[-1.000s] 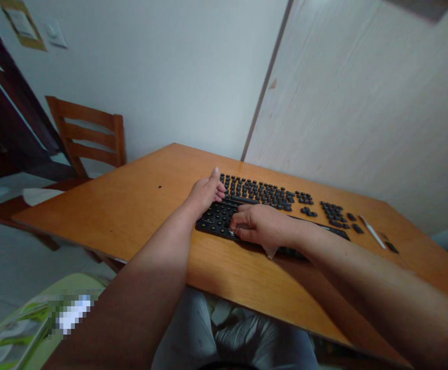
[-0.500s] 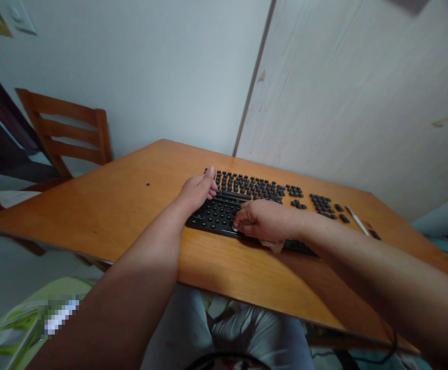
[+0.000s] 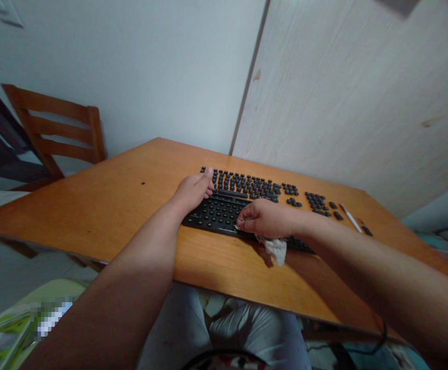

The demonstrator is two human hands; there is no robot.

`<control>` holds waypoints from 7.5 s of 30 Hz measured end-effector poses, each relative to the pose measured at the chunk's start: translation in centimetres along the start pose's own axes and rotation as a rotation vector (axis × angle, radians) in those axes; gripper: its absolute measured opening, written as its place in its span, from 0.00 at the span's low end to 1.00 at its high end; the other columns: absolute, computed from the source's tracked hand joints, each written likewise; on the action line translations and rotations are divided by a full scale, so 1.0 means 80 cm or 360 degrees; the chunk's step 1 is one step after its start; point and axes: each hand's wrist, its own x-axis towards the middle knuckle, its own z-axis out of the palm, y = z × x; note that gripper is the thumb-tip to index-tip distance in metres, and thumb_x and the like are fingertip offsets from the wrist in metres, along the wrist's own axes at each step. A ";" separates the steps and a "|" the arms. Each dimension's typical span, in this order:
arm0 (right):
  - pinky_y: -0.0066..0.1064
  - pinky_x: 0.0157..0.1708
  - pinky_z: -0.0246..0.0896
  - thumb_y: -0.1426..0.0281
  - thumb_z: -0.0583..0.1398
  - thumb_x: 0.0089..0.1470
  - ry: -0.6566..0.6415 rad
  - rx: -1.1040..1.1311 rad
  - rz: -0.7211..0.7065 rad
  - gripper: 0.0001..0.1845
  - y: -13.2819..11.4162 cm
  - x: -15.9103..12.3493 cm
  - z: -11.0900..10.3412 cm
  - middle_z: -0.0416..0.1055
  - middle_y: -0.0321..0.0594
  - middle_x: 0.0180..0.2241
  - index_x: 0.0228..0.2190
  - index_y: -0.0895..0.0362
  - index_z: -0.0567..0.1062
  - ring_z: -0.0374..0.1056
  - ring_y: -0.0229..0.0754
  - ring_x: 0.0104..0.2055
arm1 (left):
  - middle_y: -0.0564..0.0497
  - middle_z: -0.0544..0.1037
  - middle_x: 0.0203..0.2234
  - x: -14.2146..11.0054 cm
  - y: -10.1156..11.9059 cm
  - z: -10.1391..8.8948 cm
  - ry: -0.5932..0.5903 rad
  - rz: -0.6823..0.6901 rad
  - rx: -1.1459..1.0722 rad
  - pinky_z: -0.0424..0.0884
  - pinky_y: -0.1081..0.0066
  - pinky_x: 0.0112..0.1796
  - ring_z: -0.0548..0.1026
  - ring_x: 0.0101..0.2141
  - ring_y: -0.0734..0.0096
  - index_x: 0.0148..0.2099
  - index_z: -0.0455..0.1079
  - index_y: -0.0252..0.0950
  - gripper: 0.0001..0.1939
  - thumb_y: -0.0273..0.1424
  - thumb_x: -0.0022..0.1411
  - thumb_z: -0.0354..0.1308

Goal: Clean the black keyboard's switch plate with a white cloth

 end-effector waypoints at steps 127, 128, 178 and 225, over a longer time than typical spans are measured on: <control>0.30 0.33 0.54 0.70 0.57 0.54 0.0674 -0.0273 0.0305 0.09 0.077 -0.075 0.012 0.76 0.41 0.34 0.34 0.55 0.78 0.68 0.42 0.35 | 0.42 0.59 0.66 -0.025 0.069 0.071 -0.1109 0.0696 0.1230 0.52 0.51 0.59 0.56 0.63 0.41 0.70 0.51 0.47 0.60 0.66 0.38 0.60; 0.30 0.33 0.54 0.71 0.58 0.53 0.0660 -0.0278 0.0309 0.08 0.076 -0.075 0.012 0.76 0.41 0.34 0.34 0.55 0.78 0.68 0.43 0.35 | 0.42 0.59 0.66 -0.025 0.069 0.071 -0.1111 0.0693 0.1232 0.52 0.51 0.59 0.56 0.63 0.40 0.70 0.51 0.47 0.60 0.66 0.38 0.60; 0.30 0.32 0.56 0.71 0.58 0.52 0.0745 -0.0018 0.0454 0.07 0.127 -0.087 -0.002 0.75 0.39 0.30 0.32 0.54 0.76 0.67 0.41 0.32 | 0.41 0.58 0.67 -0.025 0.077 0.071 -0.1154 0.0646 0.1370 0.51 0.49 0.61 0.55 0.64 0.42 0.70 0.53 0.42 0.60 0.68 0.40 0.57; 0.26 0.26 0.56 0.69 0.60 0.50 0.0260 0.0456 0.0418 0.02 0.123 -0.118 -0.016 0.67 0.32 0.23 0.29 0.55 0.73 0.61 0.37 0.26 | 0.41 0.57 0.67 -0.023 0.074 0.071 -0.1164 0.0647 0.1378 0.51 0.50 0.61 0.54 0.65 0.41 0.69 0.56 0.42 0.59 0.69 0.40 0.56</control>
